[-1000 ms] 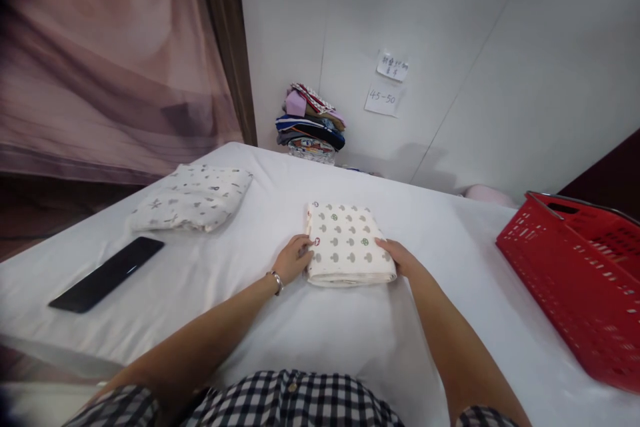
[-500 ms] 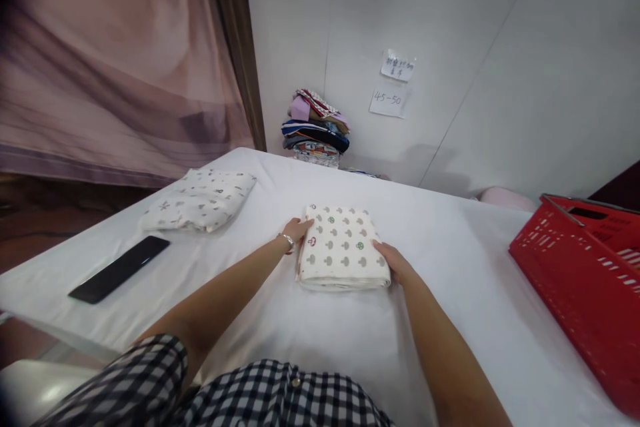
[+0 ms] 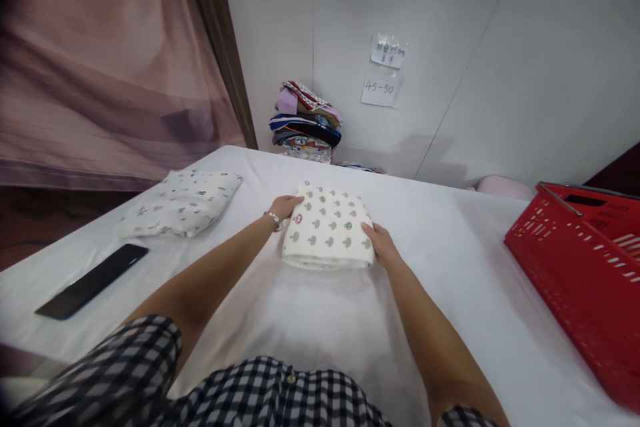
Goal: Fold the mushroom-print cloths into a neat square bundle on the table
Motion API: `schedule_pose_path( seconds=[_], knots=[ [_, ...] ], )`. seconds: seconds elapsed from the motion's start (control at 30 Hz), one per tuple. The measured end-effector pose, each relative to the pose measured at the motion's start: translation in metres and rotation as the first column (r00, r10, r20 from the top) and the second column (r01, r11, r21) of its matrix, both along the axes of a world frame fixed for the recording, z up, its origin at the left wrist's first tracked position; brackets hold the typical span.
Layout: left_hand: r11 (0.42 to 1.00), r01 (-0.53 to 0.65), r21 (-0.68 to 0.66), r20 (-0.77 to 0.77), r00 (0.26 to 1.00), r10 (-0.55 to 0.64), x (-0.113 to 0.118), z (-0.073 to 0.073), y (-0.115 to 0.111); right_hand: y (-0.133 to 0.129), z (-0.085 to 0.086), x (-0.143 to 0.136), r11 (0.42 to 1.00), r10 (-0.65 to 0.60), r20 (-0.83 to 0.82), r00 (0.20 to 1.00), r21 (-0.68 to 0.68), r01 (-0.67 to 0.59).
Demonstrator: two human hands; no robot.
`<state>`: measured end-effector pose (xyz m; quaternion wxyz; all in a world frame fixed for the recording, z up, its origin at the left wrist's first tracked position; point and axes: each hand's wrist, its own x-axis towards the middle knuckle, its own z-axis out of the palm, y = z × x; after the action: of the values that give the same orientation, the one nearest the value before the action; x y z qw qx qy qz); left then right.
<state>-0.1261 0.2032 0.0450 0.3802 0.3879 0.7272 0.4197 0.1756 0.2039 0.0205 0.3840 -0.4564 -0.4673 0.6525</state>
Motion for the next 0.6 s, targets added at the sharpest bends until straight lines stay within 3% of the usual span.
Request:
schedule_pose_path(
  seconds=[0.13,0.23,0.3,0.6],
  knots=[
    [0.997,-0.032,-0.075,0.088,0.995,0.038,-0.007,0.006,0.019,0.021,-0.004,-0.017,0.995,-0.051,0.003,0.999,-0.088,0.052],
    [0.982,0.014,-0.187,0.203,0.979,0.024,-0.01,-0.001,0.01,0.022,-0.01,-0.018,0.99,-0.007,0.026,1.0,-0.144,0.011],
    [0.979,0.069,-0.192,0.232,0.972,-0.023,-0.011,-0.006,-0.003,0.016,-0.01,-0.014,0.991,0.04,0.04,0.998,-0.128,-0.034],
    [0.959,0.084,-0.272,-0.181,0.974,-0.136,-0.001,-0.015,-0.052,-0.01,0.002,0.004,0.967,0.18,0.102,0.978,-0.203,-0.157]
  ],
)
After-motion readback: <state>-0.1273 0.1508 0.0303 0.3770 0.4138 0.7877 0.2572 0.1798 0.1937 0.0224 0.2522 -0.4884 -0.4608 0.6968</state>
